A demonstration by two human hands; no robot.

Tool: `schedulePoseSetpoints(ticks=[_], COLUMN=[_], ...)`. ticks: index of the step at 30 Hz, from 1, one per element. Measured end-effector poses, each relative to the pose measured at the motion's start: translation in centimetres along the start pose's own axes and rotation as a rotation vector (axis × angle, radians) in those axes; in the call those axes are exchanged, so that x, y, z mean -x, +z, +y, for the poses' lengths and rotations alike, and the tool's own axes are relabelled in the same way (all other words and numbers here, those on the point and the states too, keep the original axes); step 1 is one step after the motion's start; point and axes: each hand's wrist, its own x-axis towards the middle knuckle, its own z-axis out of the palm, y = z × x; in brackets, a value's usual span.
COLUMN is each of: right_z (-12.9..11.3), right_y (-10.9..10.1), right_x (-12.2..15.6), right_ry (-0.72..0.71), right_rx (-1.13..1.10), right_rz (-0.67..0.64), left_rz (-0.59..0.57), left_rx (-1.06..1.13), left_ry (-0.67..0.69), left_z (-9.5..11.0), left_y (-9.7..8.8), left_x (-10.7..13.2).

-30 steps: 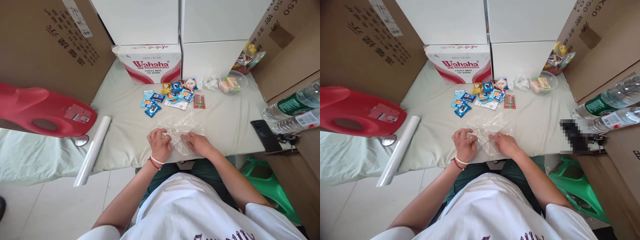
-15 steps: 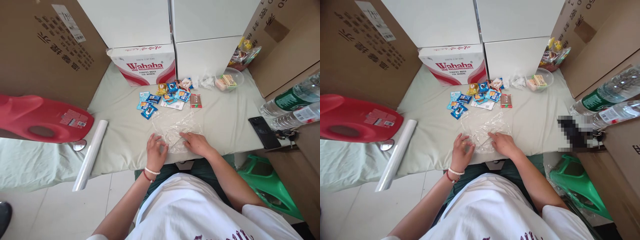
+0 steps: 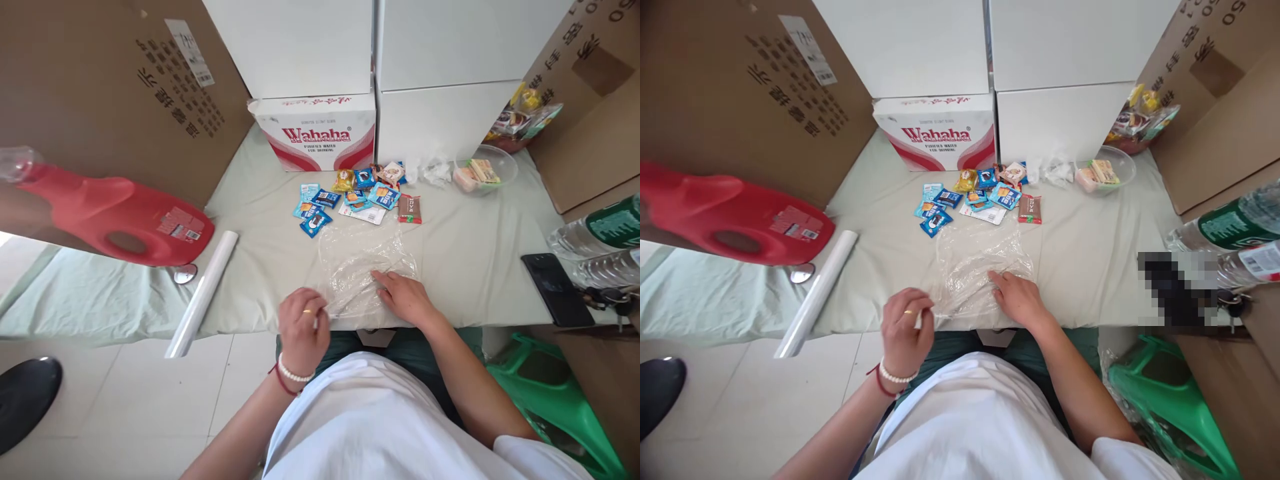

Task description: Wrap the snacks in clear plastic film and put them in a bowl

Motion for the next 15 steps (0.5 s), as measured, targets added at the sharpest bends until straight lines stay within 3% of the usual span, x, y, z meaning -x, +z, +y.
schedulePoseSetpoints(ticks=[2, 4, 6, 8, 11, 15], right_z=[-0.1, -0.2, -0.1, 0.3, 1.5, 3.2], right_y=[0.0, 0.0, 0.4, 1.3, 3.4, 5.0], right_x=[-0.1, -0.1, 0.1, 0.8, 2.9, 6.7], right_ry=[0.002, 0.000, -0.021, -0.076, -0.212, -0.281], right_rx=[0.004, 0.014, 0.020, -0.003, -0.143, -0.405], right_rz=[0.008, 0.018, 0.041, 0.089, 0.219, 0.344], left_rz=[-0.118, -0.276, -0.439, -0.529, -0.566, -0.572], left_rx=[0.067, -0.002, -0.110, -0.196, -0.252, -0.258], left_ry=[0.105, 0.136, 0.106, 0.082, 0.103, 0.123], left_z=[1.2, 1.2, -0.1, -1.8, -3.9, -4.7], left_y=[1.8, 4.3, 6.6, 8.0, 8.1, 6.7], left_x=[-2.3, -4.1, -4.9, -5.0, -4.2, -2.8])
